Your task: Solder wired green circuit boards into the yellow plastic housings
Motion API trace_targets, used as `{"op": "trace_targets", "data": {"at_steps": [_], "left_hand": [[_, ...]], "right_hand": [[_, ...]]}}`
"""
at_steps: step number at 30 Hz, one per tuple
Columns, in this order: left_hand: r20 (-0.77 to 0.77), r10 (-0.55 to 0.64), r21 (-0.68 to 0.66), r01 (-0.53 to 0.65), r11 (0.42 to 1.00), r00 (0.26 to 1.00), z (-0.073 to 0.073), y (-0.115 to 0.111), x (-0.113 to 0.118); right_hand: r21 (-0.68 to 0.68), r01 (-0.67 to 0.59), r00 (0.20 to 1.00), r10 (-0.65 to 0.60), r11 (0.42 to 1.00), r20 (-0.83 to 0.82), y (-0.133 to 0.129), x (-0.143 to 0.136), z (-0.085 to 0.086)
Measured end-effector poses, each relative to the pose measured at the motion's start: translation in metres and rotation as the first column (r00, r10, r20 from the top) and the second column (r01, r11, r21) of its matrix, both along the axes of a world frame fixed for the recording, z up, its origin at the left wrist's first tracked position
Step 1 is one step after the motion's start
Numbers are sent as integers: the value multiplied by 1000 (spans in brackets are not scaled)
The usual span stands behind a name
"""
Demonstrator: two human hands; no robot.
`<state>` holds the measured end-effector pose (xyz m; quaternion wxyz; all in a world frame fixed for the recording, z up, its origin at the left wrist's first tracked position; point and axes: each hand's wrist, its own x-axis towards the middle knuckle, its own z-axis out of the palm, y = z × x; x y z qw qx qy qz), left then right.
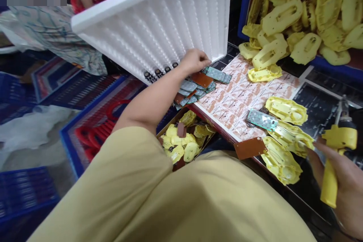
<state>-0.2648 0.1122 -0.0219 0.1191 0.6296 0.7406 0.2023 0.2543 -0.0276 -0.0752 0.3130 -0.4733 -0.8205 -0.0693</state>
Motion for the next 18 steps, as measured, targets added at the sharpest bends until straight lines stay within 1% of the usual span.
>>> {"op": "trace_targets", "data": {"at_steps": [1, 3, 4, 5, 6, 8, 9, 11, 13, 15, 18], "left_hand": [[98, 19, 47, -23, 999, 995, 5, -6, -2], [299, 57, 139, -102, 985, 952, 18, -18, -2], [386, 69, 170, -144, 975, 920, 24, -22, 0], [453, 74, 185, -174, 967, 889, 29, -24, 3], [497, 74, 188, -191, 963, 864, 33, -26, 7], [533, 71, 179, -194, 964, 843, 37, -24, 18], [542, 67, 176, -191, 966, 838, 39, -21, 24], [568, 58, 176, -190, 966, 821, 39, -14, 33], [603, 52, 148, -176, 973, 796, 39, -5, 37], [633, 50, 70, -121, 990, 773, 38, 2, 38], [677, -4, -36, 39, 999, 736, 39, 7, 46]], "right_hand": [[42, -27, 1000, 27, 999, 6, 6, -2, 3], [89, -77, 997, 78, 993, -7, 23, -8, 8], [92, -92, 995, 95, 992, -29, 34, -13, 11], [75, -136, 989, 140, 988, -38, 46, -20, 12], [83, -172, 984, 176, 982, -36, 59, -26, 13], [55, -215, 976, 217, 975, -25, 85, -41, 12], [38, -247, 969, 248, 968, -15, 97, -48, 11], [-10, -271, 963, 271, 963, 16, 114, -58, 8], [-62, -281, 958, 284, 958, 44, 121, -61, 5], [-94, -273, 959, 278, 958, 54, 120, -59, 3], [-104, -240, 968, 245, 965, 45, 114, -50, 6]]}}
